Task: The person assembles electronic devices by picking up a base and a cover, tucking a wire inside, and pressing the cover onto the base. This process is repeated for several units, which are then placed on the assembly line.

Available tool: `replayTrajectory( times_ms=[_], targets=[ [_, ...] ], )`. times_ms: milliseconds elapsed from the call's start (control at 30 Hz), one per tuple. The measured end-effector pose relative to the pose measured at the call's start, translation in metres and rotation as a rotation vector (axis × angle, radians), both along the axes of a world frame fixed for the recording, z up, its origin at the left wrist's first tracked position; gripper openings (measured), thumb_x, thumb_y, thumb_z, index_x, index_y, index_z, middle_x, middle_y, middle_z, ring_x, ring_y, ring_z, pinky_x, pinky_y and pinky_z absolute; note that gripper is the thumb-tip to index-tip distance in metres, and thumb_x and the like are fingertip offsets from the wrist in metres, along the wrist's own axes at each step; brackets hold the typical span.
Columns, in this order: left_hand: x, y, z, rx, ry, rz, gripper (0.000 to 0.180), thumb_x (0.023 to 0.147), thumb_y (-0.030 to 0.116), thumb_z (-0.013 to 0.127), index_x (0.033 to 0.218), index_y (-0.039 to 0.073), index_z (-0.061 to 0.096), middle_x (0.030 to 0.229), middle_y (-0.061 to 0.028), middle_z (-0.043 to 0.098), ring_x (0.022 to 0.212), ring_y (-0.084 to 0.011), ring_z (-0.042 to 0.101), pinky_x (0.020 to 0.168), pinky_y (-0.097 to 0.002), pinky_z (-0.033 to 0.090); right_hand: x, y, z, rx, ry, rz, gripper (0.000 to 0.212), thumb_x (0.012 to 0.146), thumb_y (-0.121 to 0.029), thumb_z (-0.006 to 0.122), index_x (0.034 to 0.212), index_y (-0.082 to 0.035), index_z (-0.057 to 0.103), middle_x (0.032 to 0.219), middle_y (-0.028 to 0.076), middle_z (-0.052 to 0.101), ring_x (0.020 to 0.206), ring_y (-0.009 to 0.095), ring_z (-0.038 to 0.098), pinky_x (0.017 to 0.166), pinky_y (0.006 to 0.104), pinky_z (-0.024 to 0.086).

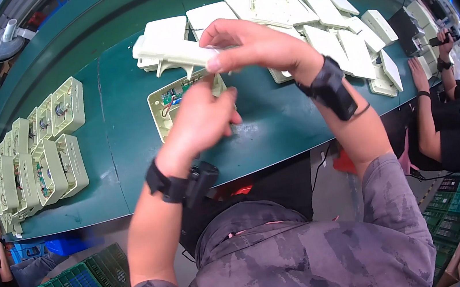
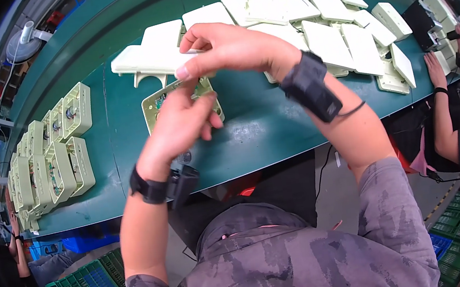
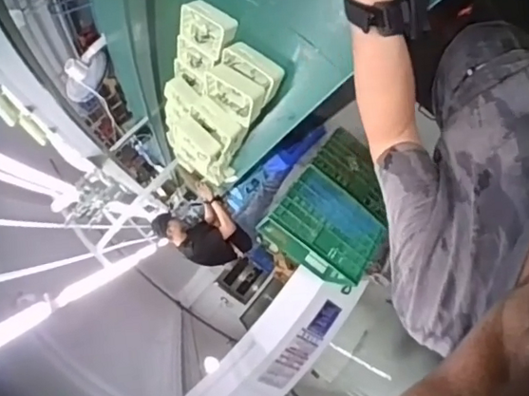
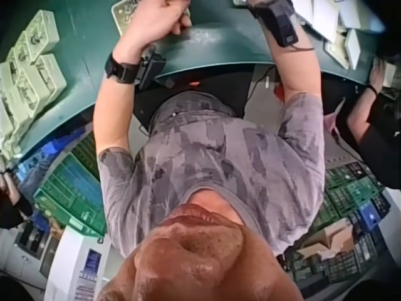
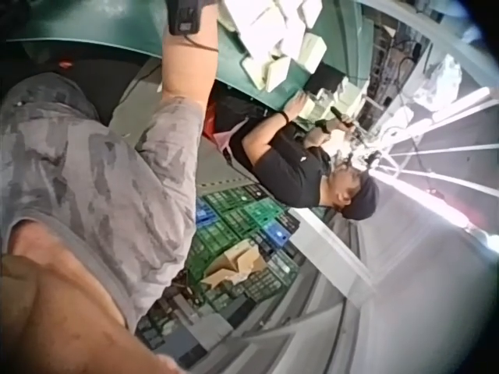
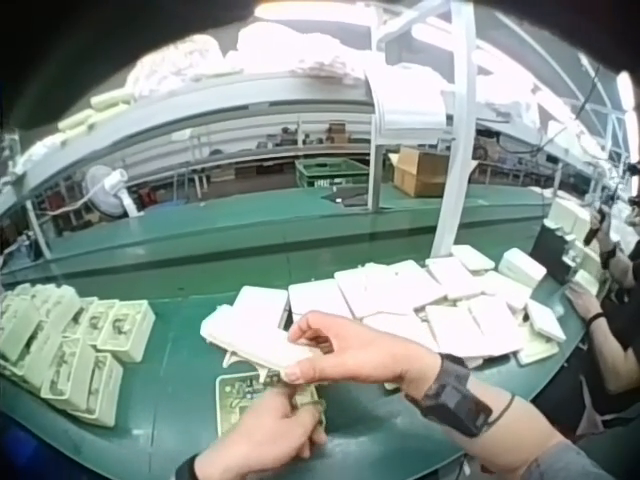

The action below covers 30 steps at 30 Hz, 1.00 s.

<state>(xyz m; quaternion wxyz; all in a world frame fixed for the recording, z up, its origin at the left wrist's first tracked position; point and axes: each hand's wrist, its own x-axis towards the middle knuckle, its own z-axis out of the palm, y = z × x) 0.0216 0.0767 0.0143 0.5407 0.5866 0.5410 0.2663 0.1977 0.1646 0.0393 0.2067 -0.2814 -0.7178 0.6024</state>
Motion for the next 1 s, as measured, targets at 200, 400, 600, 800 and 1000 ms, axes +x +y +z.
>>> replayTrajectory(
  times_ms=[200, 400, 600, 800, 1000],
  targets=[
    [0.03, -0.014, -0.032, 0.023, 0.108, 0.039, 0.039, 0.098, 0.02, 0.052, 0.116, -0.015, 0.05, 0.066, -0.0168, 0.067, 0.063, -0.0332, 0.069, 0.065, -0.0427, 0.055, -0.01, -0.026, -0.034, 0.583, -0.208, -0.241, 0.058, 0.082, -0.038, 0.08, 0.123, -0.005, 0.056, 0.112, 0.008, 0.061, 0.103, 0.018, 0.056, 0.089, 0.0312, 0.046],
    [0.032, -0.03, -0.053, 0.157, 0.029, 0.118, 0.054, 0.098, 0.025, 0.055, 0.131, -0.015, 0.04, 0.065, -0.02, 0.067, 0.066, -0.0395, 0.069, 0.068, -0.0481, 0.055, -0.004, -0.025, -0.045, 0.469, -0.209, -0.269, 0.062, 0.08, -0.039, 0.082, 0.125, -0.005, 0.056, 0.115, 0.01, 0.06, 0.104, 0.02, 0.056, 0.09, 0.033, 0.046],
    [0.041, -0.04, -0.078, 0.342, 0.284, 0.154, 0.072, 0.095, 0.028, 0.06, 0.144, -0.014, 0.03, 0.066, -0.0203, 0.067, 0.067, -0.0417, 0.068, 0.066, -0.0494, 0.055, -0.004, -0.025, -0.039, 0.302, -0.15, -0.263, 0.065, 0.081, -0.039, 0.082, 0.128, -0.004, 0.055, 0.118, 0.011, 0.059, 0.106, 0.02, 0.056, 0.091, 0.0332, 0.047],
    [0.038, -0.039, -0.078, 0.333, 0.357, 0.166, 0.078, 0.093, 0.031, 0.063, 0.15, -0.01, 0.027, 0.073, -0.0232, 0.068, 0.069, -0.0443, 0.068, 0.066, -0.0517, 0.054, 0.0, -0.024, -0.041, 0.217, -0.117, -0.242, 0.063, 0.083, -0.036, 0.081, 0.13, -0.004, 0.055, 0.122, 0.011, 0.058, 0.11, 0.021, 0.057, 0.093, 0.033, 0.048],
    [0.042, -0.036, -0.071, 0.284, 0.406, 0.186, 0.071, 0.092, 0.033, 0.064, 0.144, -0.006, 0.037, 0.079, -0.023, 0.07, 0.074, -0.0438, 0.069, 0.068, -0.0532, 0.055, 0.0, -0.028, -0.039, 0.168, -0.088, -0.193, 0.063, 0.083, -0.034, 0.08, 0.131, -0.003, 0.054, 0.125, 0.012, 0.057, 0.113, 0.022, 0.057, 0.099, 0.0365, 0.047]
  ],
)
